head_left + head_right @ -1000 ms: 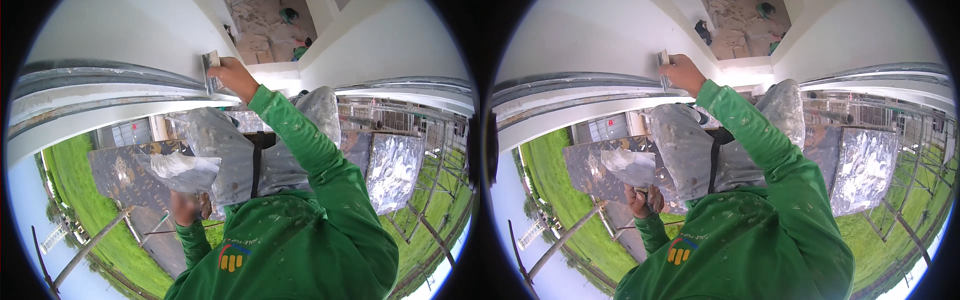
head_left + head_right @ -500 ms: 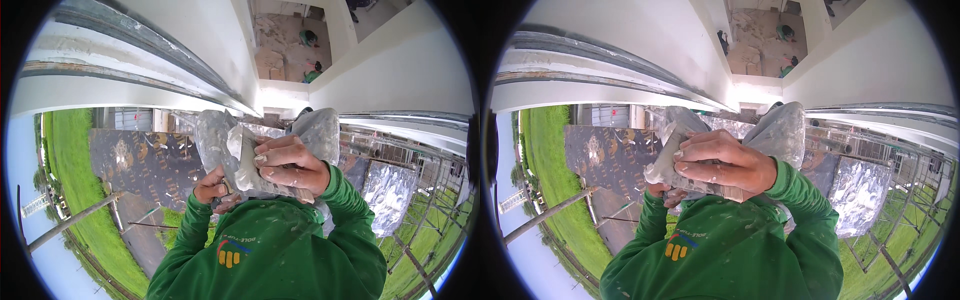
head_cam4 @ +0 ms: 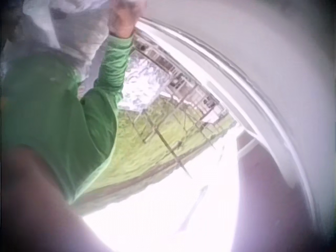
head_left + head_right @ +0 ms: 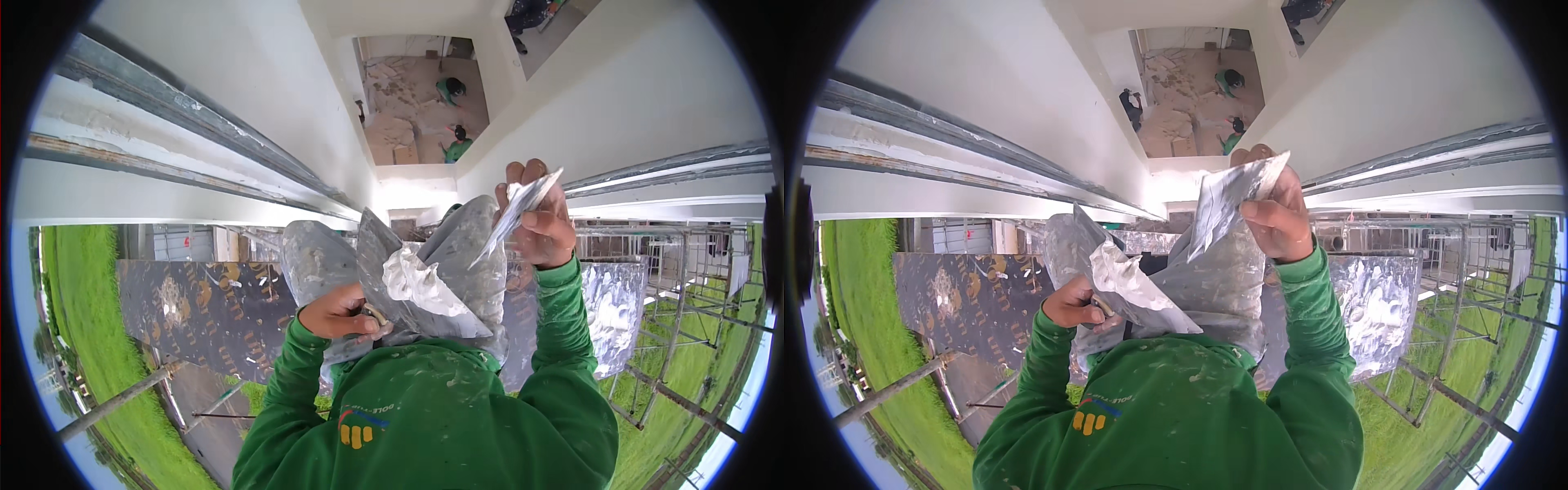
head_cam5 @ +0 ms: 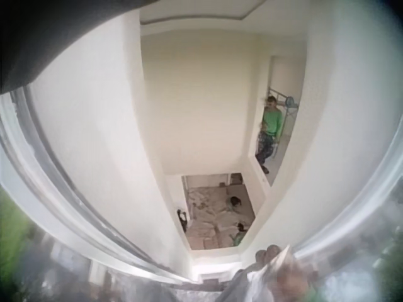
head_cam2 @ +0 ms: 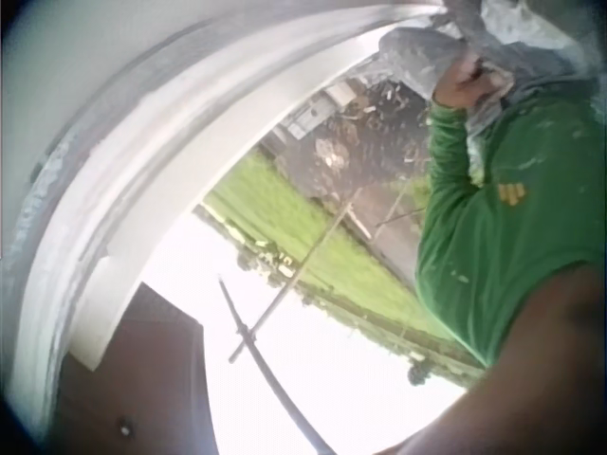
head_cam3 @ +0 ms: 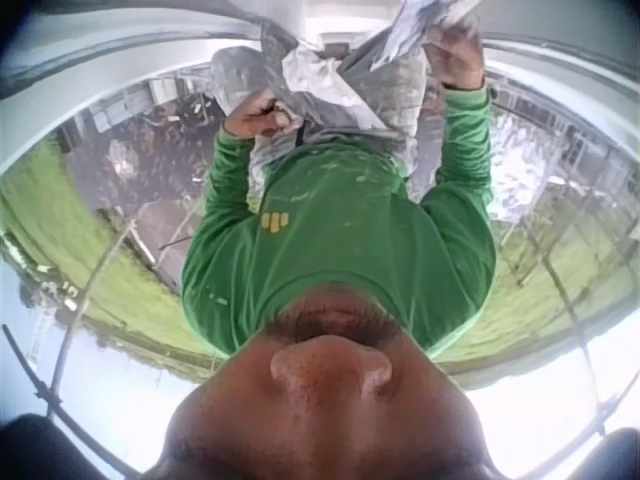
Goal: The person applies plaster to a vertical wall surface using a trowel and a smaller finishing tool. They repeatedly scoop plaster from a hawk, spread it along a vertical joint, and smooth the surface. The work is performed on scaffolding with a green field visible in the background.
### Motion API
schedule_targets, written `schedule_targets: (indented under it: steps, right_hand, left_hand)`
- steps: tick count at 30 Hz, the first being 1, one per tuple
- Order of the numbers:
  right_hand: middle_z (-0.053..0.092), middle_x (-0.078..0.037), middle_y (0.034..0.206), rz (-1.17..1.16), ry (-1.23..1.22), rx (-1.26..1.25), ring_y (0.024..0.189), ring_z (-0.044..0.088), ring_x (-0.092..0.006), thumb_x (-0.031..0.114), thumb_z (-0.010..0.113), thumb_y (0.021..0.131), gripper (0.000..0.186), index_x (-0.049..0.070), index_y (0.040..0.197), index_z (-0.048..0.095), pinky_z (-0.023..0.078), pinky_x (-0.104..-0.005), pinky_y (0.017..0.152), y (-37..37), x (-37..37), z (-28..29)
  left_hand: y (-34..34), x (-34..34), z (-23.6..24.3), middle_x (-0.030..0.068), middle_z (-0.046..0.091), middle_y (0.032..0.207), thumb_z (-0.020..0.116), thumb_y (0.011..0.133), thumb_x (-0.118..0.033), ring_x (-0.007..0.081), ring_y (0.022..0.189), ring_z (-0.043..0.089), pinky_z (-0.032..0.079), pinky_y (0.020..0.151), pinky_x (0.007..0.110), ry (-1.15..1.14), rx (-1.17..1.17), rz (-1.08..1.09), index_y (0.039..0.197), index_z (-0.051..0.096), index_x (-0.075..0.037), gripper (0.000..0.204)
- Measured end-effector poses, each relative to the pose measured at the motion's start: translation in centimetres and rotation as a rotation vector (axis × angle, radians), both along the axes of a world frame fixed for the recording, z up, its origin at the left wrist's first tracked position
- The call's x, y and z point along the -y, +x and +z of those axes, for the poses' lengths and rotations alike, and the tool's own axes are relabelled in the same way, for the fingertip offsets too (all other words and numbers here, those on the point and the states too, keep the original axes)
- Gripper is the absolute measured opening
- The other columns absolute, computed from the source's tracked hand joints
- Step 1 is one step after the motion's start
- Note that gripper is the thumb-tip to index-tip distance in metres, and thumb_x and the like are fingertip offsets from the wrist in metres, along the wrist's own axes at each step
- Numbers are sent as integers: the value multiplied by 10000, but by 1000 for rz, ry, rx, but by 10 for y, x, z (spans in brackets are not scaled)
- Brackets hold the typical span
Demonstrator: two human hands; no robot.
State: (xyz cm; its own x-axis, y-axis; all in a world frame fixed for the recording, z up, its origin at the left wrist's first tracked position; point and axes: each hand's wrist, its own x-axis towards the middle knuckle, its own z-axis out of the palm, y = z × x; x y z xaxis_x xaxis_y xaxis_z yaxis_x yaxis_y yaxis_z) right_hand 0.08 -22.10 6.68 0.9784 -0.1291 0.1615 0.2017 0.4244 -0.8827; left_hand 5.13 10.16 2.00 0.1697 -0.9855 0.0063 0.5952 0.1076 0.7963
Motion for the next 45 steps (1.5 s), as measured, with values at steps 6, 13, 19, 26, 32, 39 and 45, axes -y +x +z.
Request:
schedule_targets:
  steps: [6,13,19,26,32,39,45]
  right_hand:
    - [455,18,736,289,260,-306,580,424,-73,404,824,691,526,58,920,501,363,-226,482,5,-30,-9]
    - [600,7,755,758,-196,-516,729,539,-50,200,930,512,561,-6,924,611,421,-216,647,-6,18,-29]
    - [624,-48,1068,274,-189,-527,953,550,-118,215,746,810,429,-27,1132,600,426,-278,885,-3,9,-90]
    - [598,-5,1039,137,-98,-650,879,571,-122,316,721,847,413,110,1179,588,485,-306,755,79,-93,-299]
    - [597,47,828,-89,742,-974,689,493,-93,379,740,819,366,178,1111,649,420,-279,615,94,-205,-343]
    - [653,37,971,8,843,-746,849,625,-114,386,649,892,358,159,1159,578,486,-319,706,95,-221,-347]
    - [661,50,924,51,853,-779,798,630,-101,352,623,916,301,172,1152,574,490,-329,680,106,-222,-353]
  left_hand:
    - [9,16,7,36,531,791,523,964,-121,65,574,466,379,477,214,47,-13,-140,1362,325,12,465]
    - [2,19,20,-4,537,775,573,942,-135,42,572,461,359,482,218,139,101,-297,1151,491,22,274]
    - [-39,-40,-10,58,561,865,568,907,-59,92,604,480,388,518,258,97,54,-47,1270,451,38,393]
    - [-64,-65,0,77,526,783,573,878,-41,113,571,446,364,481,253,374,-199,247,1346,374,22,513]
    - [-86,-75,6,232,592,1034,628,831,-56,131,554,454,352,436,262,348,-343,600,1393,319,18,646]
    - [-93,-83,-6,276,568,1135,651,803,-36,159,593,502,367,410,256,357,-412,643,1394,324,24,678]
    - [-92,-76,-6,269,547,1173,638,801,-27,154,581,488,377,417,254,402,-433,677,1386,330,26,663]
